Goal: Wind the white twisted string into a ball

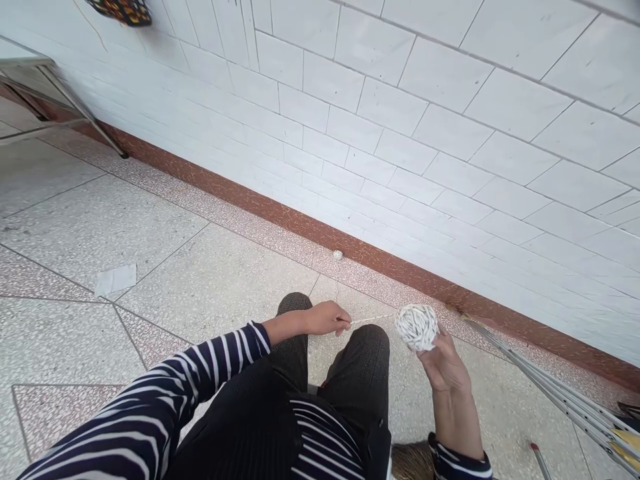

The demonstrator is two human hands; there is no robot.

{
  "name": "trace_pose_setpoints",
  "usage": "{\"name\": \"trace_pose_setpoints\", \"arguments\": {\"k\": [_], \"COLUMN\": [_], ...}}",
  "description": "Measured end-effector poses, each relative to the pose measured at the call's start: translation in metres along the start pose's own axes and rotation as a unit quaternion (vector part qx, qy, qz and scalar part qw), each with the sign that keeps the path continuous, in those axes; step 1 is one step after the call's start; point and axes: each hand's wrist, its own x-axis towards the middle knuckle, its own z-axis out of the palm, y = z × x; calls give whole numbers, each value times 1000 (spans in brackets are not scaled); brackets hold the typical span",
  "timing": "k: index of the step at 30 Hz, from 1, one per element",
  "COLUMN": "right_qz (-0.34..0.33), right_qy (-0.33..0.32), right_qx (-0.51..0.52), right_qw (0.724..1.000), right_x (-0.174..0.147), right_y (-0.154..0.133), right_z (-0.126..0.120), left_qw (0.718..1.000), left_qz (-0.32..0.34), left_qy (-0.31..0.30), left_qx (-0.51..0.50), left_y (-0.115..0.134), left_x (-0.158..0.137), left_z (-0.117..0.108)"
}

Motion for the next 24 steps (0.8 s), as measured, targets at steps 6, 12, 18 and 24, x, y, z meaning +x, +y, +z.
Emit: {"name": "trace_pose_setpoints", "arguments": {"k": [6,12,18,24], "right_qz": [-174,-163,34,86], "right_qy": [115,22,-246,-300], "right_qx": [-237,-391,-301,-149], "right_qw": [949,905,921,938], "right_x": [29,35,21,0], "right_y": [11,47,66,70], "right_z": [26,45,26,8], "left_qw": [999,998,977,978], "left_qz": [7,22,117,125], "left_qy": [-31,17,33,44], "left_qx": [-26,64,175,160], "left_y": [24,41,34,23], "left_x": [-13,-1,9,11], "left_z": [5,-14,-33,-28]}}
